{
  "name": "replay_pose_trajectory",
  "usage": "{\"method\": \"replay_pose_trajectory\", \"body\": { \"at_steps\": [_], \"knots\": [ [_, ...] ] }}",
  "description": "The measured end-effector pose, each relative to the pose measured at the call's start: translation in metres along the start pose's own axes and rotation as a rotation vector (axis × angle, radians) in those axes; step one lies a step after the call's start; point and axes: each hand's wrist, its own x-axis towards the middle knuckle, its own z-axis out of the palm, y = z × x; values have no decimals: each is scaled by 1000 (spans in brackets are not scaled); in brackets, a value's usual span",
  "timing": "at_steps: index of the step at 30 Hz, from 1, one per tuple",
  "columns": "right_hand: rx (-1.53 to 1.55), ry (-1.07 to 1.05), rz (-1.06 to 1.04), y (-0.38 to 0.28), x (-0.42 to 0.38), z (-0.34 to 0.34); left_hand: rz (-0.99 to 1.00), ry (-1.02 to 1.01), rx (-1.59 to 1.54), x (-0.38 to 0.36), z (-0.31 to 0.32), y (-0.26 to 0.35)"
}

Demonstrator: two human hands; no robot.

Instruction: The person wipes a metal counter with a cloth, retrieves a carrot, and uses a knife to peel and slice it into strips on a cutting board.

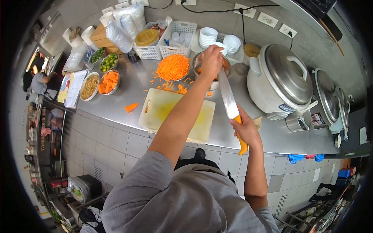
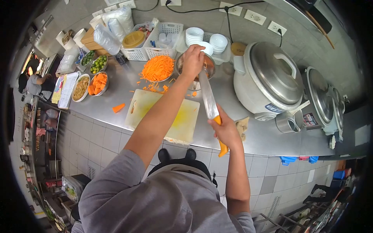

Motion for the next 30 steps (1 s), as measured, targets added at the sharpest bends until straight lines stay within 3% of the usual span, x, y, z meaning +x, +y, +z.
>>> {"method": "replay_pose_trajectory", "body": {
  "at_steps": [2,4,6,8,10,12,15,16,18,20,24,26,28,30],
  "knots": [
    [23,-12,3,13,-21,-13,-23,-18,50,-2,17,-25],
    [106,-38,73,32,-43,-23,-52,-171,232,-2,24,-48],
    [212,-14,124,68,-60,-32,-27,-140,244,3,18,-56],
    [328,3,188,91,-74,-33,-134,-147,11,10,-3,-48],
    [403,48,99,100,-80,-33,-62,-71,-11,7,-24,-49],
    [400,39,82,107,-83,-35,-282,12,-357,-10,-67,-35],
    [437,-65,100,117,-78,-39,-566,196,-339,-74,-147,-27],
    [450,-113,101,117,-75,-38,-789,154,-282,-103,-181,-25],
    [452,-191,98,115,-64,-34,-826,188,-97,-177,-233,-46],
    [394,-316,126,113,-47,-23,-998,224,-76,-238,-283,-48],
    [227,-490,142,103,-15,10,-1081,268,140,-286,-352,-30],
    [212,-507,5,106,0,32,-1020,132,287,-281,-363,-34],
    [173,-496,52,108,7,50,-891,85,185,-280,-357,-56],
    [-27,-269,-166,125,14,71,-815,-29,271,-260,-345,-60]
  ]
}}
